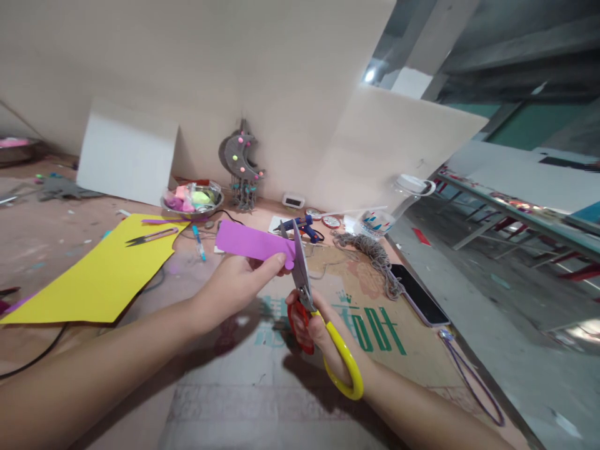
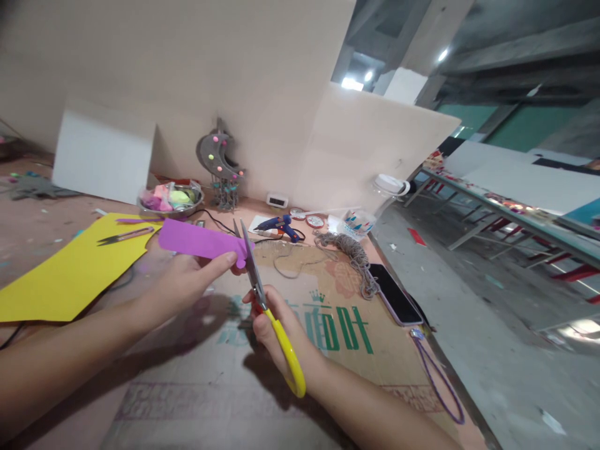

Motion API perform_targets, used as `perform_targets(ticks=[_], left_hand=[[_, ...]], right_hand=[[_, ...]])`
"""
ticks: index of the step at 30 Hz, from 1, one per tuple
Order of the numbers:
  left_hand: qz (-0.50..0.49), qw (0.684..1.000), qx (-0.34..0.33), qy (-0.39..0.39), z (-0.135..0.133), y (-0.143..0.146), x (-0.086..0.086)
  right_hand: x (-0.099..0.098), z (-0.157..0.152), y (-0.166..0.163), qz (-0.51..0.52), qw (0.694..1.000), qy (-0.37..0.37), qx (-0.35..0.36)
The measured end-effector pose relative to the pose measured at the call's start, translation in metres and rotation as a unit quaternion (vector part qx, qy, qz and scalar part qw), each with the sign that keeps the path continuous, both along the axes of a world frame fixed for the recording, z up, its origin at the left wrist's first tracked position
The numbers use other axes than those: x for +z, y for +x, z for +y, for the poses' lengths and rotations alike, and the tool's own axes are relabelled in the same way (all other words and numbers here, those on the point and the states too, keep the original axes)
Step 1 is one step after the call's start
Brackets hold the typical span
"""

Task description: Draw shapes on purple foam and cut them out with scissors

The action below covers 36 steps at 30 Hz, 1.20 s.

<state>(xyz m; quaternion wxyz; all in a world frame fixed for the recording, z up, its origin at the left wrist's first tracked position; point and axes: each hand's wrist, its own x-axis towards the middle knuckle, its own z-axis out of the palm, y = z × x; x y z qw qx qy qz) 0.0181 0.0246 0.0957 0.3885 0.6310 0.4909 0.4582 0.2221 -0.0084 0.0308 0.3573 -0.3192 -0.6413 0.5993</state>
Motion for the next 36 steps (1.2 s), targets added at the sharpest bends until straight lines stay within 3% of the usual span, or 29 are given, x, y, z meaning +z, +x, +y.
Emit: perform_targets(ticks=[20,36], left_hand=[[-0.044,0.999,0.006,0.003,0.0012,0.0021,0.0],[-0.012,1.0,0.012,0.0,-0.0034,0.0024,0.0046]], right_hand=[[-0.0046,-0.0001,0.0003,0.011,1.0,0.015,0.003],[-0.0037,0.0001,-0.0006,0.005,1.0,0.013,-0.002]])
